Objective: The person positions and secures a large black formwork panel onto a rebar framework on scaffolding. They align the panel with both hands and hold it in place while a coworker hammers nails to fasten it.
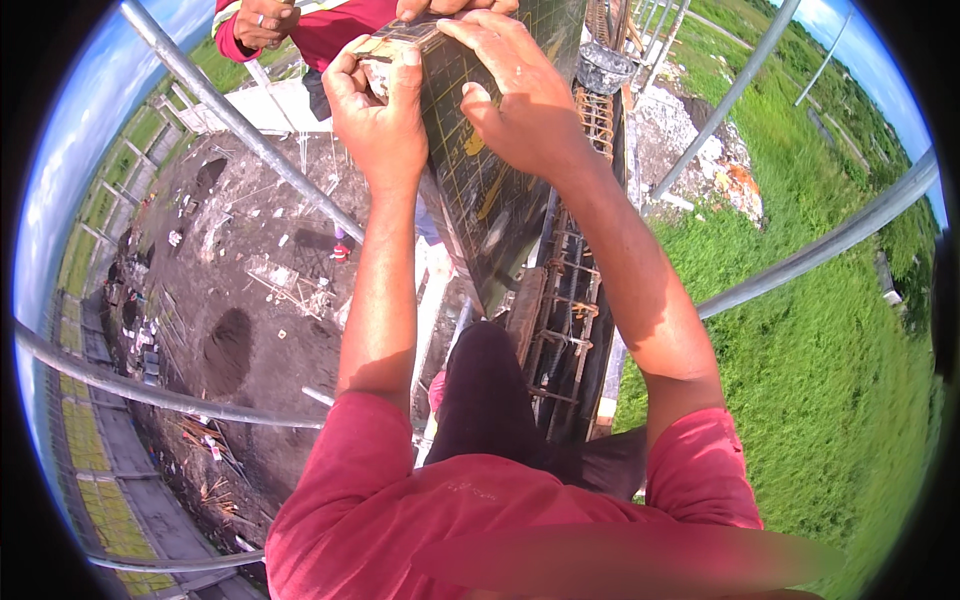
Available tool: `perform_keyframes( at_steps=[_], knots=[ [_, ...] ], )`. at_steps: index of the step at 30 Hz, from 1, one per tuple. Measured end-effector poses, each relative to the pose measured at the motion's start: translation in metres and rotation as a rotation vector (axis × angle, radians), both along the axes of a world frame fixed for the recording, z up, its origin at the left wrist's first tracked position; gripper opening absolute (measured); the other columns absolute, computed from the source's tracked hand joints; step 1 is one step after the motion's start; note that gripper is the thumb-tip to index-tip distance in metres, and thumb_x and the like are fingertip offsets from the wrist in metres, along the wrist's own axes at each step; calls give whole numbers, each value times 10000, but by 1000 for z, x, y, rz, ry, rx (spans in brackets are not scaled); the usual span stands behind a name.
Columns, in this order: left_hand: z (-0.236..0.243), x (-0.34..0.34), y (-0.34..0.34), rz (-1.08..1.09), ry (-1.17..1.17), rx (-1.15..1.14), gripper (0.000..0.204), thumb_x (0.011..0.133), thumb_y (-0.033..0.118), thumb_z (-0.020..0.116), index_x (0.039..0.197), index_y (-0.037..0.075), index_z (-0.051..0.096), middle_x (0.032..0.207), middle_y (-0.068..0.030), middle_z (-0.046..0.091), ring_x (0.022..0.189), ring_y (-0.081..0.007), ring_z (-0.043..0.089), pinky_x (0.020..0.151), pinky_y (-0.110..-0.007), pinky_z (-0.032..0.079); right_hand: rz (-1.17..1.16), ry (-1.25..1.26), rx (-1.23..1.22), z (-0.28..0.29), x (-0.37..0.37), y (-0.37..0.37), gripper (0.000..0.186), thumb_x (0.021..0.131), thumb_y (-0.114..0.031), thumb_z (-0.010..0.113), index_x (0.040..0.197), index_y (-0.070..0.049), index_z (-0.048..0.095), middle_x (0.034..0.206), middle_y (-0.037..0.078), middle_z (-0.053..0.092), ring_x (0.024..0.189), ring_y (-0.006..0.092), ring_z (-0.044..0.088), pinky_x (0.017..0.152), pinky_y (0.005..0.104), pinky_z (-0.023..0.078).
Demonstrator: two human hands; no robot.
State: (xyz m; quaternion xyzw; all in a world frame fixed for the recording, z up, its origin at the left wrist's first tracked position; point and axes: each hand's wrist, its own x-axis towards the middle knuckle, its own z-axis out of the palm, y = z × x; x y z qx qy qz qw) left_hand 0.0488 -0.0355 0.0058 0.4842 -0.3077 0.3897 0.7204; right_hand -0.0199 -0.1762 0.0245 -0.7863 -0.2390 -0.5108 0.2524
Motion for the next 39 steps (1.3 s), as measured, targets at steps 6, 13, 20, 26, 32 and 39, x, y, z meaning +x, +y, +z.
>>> perform_keyframes(
  at_steps=[6, 13, 20, 26, 32, 39],
  knots=[
    [-3, 5, -1, 11, -20, -19, 495, 915, 159, 816, 1280, -37, 545, 1071, -81, 677, 954, -107, 638, 859, -264, 525, 8, -23, 7, -2, -3, 3, 592, 816, -11, 639, 1405, -44, 582, 1357, 230, 607, 1319, 389, 556, 1134, 459, 446],
    [-5, 7, -1, 43, -21, -19, 509, 908, 181, 828, 1276, -39, 553, 1055, -80, 681, 945, -109, 641, 858, -266, 529, 21, -44, -11, -6, -2, 0, 598, 813, -13, 646, 1407, -35, 579, 1375, 228, 598, 1325, 383, 552, 1139, 455, 440],
    [-3, 0, -3, 40, -19, 0, 407, 970, 135, 752, 1256, -54, 531, 1106, -109, 686, 1027, -125, 649, 920, -263, 510, 7, 8, -3, -4, -4, -1, 593, 823, -23, 647, 1411, -29, 578, 1384, 228, 592, 1321, 381, 552, 1139, 452, 439],
    [-2, 0, -4, 89, -9, 27, 434, 965, 147, 762, 1250, -77, 524, 1096, -118, 694, 1016, -125, 644, 908, -257, 506, 5, 40, -19, -4, -8, -2, 600, 829, -35, 646, 1423, -15, 566, 1399, 239, 576, 1328, 392, 543, 1145, 456, 430],
    [-3, 1, -8, 99, -8, 35, 460, 960, 158, 771, 1246, -98, 516, 1103, -136, 698, 1009, -133, 644, 898, -264, 510, 25, 26, -17, -3, -9, -3, 617, 824, -33, 643, 1435, -10, 554, 1439, 234, 549, 1337, 393, 538, 1142, 457, 433],
    [-5, 1, -19, 7, -47, -46, 549, 914, 105, 813, 1285, -115, 473, 1152, -171, 671, 1044, -173, 656, 935, -295, 524, 16, 44, 3, -7, -13, -6, 649, 823, -39, 652, 1461, -23, 533, 1482, 205, 524, 1334, 366, 552, 1106, 426, 474]
  ],
)
